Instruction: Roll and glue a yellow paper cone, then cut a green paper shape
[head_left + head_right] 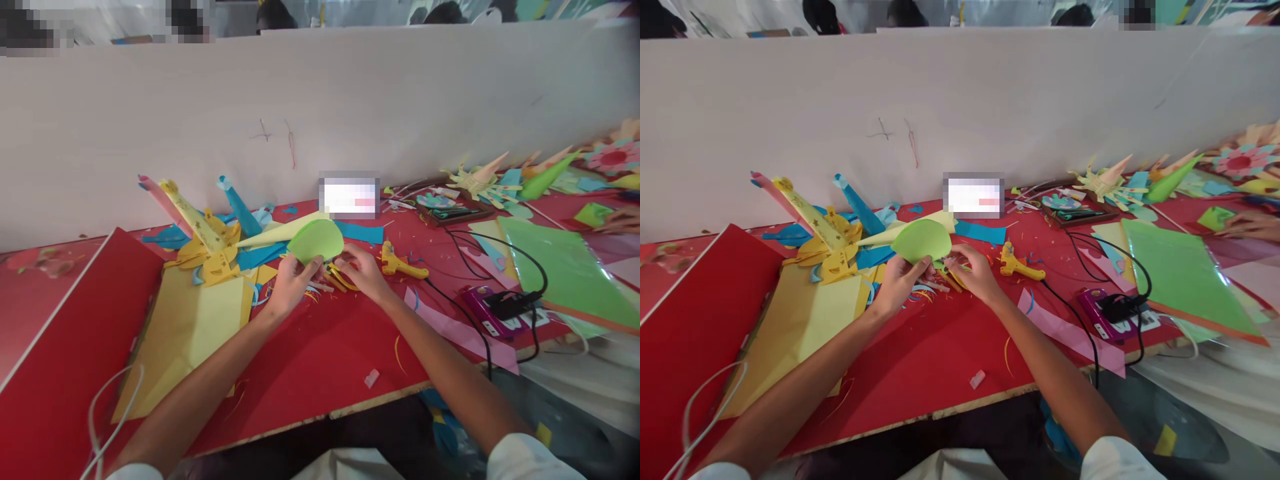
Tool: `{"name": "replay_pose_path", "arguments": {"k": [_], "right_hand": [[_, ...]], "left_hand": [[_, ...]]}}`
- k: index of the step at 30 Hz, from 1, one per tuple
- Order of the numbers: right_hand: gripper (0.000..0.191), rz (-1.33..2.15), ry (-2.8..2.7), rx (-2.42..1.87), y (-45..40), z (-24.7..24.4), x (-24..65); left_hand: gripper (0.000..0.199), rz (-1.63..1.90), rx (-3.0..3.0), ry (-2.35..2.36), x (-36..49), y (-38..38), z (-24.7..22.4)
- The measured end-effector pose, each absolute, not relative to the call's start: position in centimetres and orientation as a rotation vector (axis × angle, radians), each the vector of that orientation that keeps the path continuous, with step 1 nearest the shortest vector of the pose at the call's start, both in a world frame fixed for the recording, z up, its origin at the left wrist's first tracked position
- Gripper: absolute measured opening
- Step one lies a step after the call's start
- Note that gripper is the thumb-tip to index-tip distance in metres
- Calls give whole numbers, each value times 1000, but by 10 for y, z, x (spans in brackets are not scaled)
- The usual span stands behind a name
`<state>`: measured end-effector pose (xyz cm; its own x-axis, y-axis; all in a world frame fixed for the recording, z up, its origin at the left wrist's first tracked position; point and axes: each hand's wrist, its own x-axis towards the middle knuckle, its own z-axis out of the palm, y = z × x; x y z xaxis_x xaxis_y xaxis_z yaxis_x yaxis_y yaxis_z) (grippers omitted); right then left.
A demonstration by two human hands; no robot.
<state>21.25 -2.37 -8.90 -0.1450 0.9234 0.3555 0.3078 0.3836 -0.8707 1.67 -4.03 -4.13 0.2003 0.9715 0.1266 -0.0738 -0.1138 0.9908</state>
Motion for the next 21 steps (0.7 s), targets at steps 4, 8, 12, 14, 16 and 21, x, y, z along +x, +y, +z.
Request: {"name": "replay_pose_path", "arguments": {"k": [4, 8, 12, 14, 16, 21], "right_hand": [[50, 1035, -1391, -1002, -34, -87, 196], [46, 991, -1334, -1047, -34, -88, 195], [44, 961, -1366, -1048, -30, -89, 201], [46, 973, -1312, -1021, -29, -90, 201], [49, 998, -1214, -976, -28, -93, 199], [53, 999, -1117, -960, -28, -94, 199]], "left_hand": [[44, 1089, 1370, 950, 23, -42, -48], [43, 1081, 1478, 970, 19, -38, -52], [47, 1143, 1592, 1087, 5, -24, -53], [53, 1141, 1650, 1138, 0, -19, -54], [56, 1125, 1639, 1123, -2, -18, -54], [58, 1038, 1509, 994, 1, -22, -55]]}}
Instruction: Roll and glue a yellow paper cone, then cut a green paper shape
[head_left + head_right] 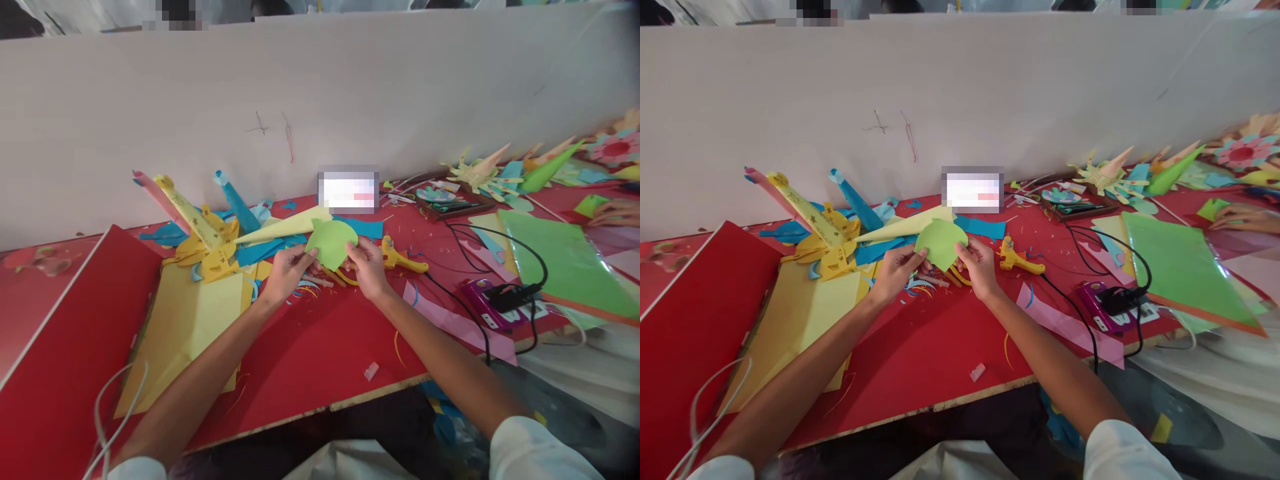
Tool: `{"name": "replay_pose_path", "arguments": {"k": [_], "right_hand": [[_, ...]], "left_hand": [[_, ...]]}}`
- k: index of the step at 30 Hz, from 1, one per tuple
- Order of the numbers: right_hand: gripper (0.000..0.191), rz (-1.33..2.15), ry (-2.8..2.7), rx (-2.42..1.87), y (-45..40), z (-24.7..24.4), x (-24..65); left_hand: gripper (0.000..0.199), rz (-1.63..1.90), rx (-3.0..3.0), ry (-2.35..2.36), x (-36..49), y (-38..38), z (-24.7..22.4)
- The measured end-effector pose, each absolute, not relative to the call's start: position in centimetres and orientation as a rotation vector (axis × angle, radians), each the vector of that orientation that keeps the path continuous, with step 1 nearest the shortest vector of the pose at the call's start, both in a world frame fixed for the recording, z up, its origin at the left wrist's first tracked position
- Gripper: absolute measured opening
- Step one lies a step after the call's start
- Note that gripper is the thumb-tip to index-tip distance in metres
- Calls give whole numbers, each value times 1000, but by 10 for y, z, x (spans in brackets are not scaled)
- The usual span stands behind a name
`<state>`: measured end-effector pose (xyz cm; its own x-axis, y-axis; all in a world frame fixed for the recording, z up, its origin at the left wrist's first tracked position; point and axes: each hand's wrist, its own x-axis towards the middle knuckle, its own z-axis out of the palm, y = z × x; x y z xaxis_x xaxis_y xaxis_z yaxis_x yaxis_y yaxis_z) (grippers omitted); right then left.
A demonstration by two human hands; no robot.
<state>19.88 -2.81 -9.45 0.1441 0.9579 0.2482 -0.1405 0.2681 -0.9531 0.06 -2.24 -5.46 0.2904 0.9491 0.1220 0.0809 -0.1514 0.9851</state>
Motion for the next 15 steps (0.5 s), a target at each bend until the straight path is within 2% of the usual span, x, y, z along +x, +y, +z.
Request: {"name": "replay_pose_path", "arguments": {"k": [5, 9, 15], "right_hand": [[60, 870, -1240, -1054, -30, -92, 204], [59, 906, -1252, -1059, -30, -92, 204], [63, 1488, -1446, -953, -31, -92, 201]], "left_hand": [[55, 1044, 1685, 1102, -5, -20, -49], [52, 1098, 1722, 1097, -7, -18, -47], [46, 1092, 1737, 1112, -7, -18, -48]]}}
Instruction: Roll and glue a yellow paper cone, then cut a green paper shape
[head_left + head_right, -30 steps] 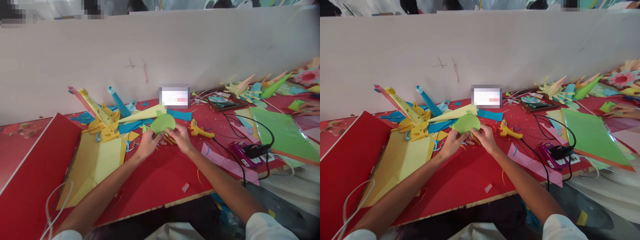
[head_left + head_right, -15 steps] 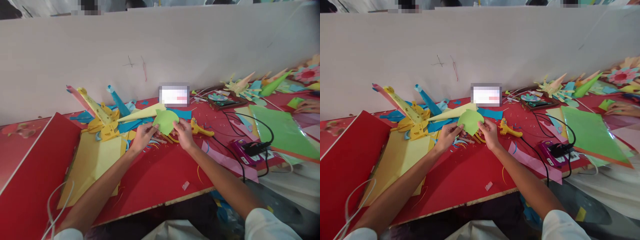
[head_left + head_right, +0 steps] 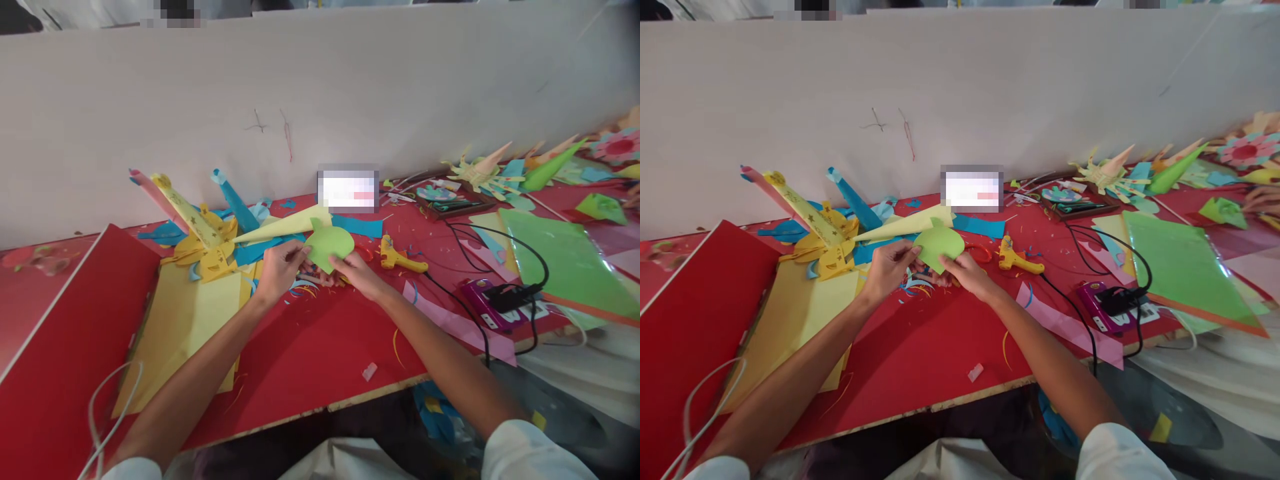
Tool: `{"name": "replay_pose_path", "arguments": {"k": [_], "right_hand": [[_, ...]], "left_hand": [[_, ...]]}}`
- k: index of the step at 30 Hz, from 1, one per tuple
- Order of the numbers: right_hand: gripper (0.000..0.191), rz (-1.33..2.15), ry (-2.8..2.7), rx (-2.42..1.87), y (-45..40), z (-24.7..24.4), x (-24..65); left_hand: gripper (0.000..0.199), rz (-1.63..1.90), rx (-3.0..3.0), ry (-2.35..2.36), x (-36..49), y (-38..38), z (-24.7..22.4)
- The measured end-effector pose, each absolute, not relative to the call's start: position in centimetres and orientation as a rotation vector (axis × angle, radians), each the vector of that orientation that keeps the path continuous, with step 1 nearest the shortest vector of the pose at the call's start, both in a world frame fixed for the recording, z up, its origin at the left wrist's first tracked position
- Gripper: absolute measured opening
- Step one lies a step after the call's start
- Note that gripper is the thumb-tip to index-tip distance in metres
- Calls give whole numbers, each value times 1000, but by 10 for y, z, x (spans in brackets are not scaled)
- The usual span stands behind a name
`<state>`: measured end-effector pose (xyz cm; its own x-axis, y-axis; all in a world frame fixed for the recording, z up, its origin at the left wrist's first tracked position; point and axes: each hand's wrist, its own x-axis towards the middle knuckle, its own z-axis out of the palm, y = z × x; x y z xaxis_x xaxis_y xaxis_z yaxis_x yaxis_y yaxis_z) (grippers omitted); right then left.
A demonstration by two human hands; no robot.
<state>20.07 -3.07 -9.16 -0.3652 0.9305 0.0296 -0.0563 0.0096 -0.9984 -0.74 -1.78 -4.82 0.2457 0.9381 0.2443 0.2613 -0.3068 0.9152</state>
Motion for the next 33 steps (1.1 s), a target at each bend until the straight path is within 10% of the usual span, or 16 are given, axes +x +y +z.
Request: {"name": "replay_pose_path", "arguments": {"k": [33], "right_hand": [[80, 1230, -1776, -1056, -32, -87, 200]], "left_hand": [[45, 735, 1997, 1147, -17, -15, -26]]}}
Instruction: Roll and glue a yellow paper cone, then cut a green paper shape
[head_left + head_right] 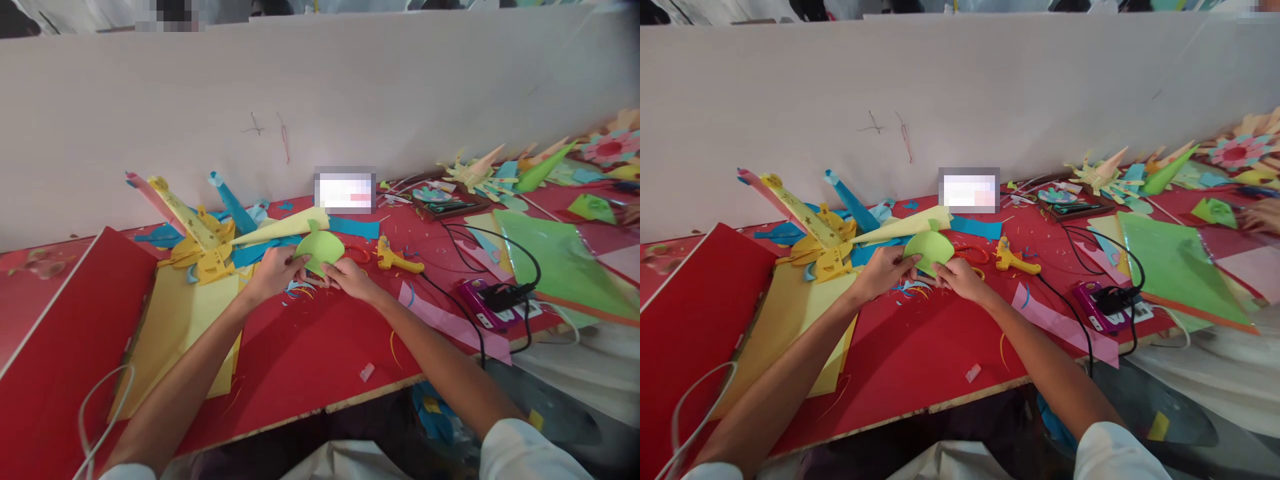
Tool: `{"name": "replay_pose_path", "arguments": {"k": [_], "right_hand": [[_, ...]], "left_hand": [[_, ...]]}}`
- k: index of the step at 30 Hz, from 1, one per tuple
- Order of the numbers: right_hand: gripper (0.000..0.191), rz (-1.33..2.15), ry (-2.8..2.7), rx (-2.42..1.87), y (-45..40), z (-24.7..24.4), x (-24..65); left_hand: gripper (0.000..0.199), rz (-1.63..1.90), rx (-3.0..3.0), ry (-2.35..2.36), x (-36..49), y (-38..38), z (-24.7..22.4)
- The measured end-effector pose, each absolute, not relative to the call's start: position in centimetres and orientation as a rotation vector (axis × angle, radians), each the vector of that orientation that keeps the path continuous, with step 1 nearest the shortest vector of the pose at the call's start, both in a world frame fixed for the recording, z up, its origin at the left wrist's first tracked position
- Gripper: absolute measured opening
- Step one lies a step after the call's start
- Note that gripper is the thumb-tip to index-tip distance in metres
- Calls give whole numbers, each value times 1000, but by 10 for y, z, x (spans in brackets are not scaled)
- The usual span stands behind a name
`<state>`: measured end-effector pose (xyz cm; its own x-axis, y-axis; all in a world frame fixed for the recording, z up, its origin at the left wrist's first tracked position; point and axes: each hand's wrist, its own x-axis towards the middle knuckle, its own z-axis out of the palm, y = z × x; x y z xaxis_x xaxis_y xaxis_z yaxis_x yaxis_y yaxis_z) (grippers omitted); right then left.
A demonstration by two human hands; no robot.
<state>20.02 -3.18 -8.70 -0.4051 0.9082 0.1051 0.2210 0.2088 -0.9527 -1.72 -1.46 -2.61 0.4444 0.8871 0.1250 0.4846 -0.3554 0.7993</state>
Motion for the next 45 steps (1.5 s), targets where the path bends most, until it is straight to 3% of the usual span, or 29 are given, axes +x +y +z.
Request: {"name": "replay_pose_path", "arguments": {"k": [4, 10, 20, 32, 38, 45], "right_hand": [[82, 1134, -1754, -1098, -31, -90, 199], [71, 1343, -1721, -952, -32, -88, 196], [68, 1368, -1679, -953, -32, -95, 198], [74, 1218, -1596, -1118, -27, -93, 205], [70, 1310, -1699, -1036, -27, -86, 205], [71, 1122, -1739, -1080, -27, -90, 202]], "left_hand": [[47, 777, 1960, 1162, -15, -17, -26], [49, 857, 1918, 1166, -14, -19, -28], [50, 840, 1897, 1128, -13, -18, -28], [51, 709, 2020, 1157, -15, -18, -26], [52, 749, 1982, 1162, -13, -20, -23], [50, 771, 1981, 1165, -12, -20, -24]]}}
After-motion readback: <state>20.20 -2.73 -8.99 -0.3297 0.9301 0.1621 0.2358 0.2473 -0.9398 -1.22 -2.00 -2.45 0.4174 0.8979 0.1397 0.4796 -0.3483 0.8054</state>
